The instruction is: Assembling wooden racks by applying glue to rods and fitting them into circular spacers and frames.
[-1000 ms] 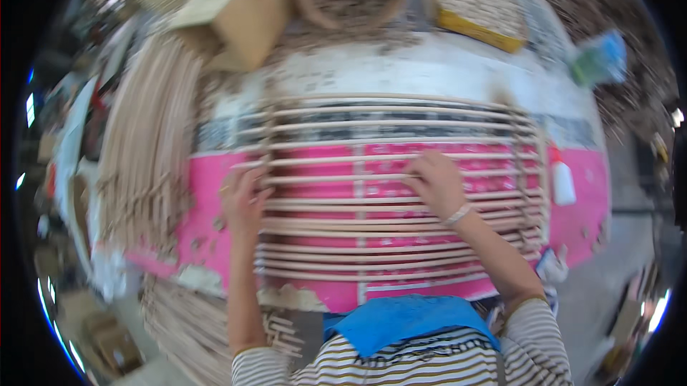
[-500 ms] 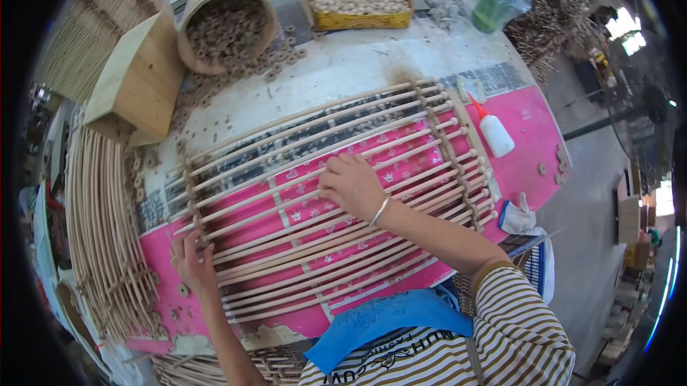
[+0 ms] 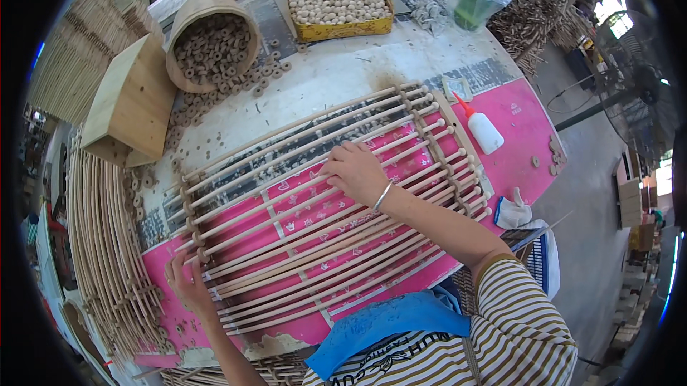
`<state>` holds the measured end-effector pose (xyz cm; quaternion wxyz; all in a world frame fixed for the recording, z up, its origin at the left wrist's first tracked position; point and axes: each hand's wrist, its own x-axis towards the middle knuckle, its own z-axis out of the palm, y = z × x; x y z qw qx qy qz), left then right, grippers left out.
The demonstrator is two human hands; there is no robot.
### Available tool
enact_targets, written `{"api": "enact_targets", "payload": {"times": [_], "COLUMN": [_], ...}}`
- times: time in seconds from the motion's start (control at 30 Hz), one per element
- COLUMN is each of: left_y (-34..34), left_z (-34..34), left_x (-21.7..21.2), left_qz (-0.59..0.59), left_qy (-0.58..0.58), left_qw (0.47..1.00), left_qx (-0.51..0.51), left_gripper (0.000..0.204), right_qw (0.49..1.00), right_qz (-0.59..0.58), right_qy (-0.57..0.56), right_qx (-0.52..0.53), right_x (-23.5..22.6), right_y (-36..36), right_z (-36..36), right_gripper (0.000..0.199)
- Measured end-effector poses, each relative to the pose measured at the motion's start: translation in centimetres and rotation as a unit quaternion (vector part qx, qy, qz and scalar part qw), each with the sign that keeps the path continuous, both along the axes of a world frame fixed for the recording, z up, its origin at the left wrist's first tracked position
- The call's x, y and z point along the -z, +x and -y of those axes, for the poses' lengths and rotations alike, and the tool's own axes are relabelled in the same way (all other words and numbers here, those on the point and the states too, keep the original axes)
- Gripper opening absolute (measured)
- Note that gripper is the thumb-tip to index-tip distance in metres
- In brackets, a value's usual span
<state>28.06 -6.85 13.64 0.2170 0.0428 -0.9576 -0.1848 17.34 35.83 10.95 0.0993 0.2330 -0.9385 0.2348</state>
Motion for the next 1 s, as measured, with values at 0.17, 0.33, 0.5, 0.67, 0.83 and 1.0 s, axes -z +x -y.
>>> {"api": "enact_targets", "payload": {"times": [0.17,0.33,0.5,0.67,0.83,1.0], "left_y": [0.1,-0.3,-1.4,1.2,-0.3,0.2], "left_z": [0.3,0.6,-0.3,3.3,2.1,2.5], "left_x": [0.3,0.8,0.9,0.7,1.2,0.6], "left_qz": [-0.002,0.002,-0.001,-0.021,-0.010,0.008], "left_qy": [0.001,0.008,0.020,0.014,0.037,0.037], "left_qw": [1.000,1.000,1.000,1.000,0.999,0.998], "left_qx": [0.015,-0.001,0.012,-0.007,-0.023,-0.043], "left_gripper": [0.024,0.022,0.021,0.023,0.024,0.027], "right_qw": [0.999,0.998,0.998,0.997,0.997,0.997], "right_qz": [-0.011,0.001,0.004,-0.029,-0.025,-0.002], "right_qy": [-0.035,-0.068,-0.056,-0.067,-0.071,-0.074], "right_qx": [-0.007,-0.012,0.003,-0.032,-0.032,-0.037], "right_x": [1.4,1.7,1.5,1.9,-0.3,-0.4], "right_y": [-0.7,-1.1,-1.5,-1.7,-1.2,-1.0], "right_z": [-0.1,-1.1,-1.6,0.2,-1.7,-0.9], "right_gripper": [0.008,0.007,0.007,0.009,0.007,0.008]}}
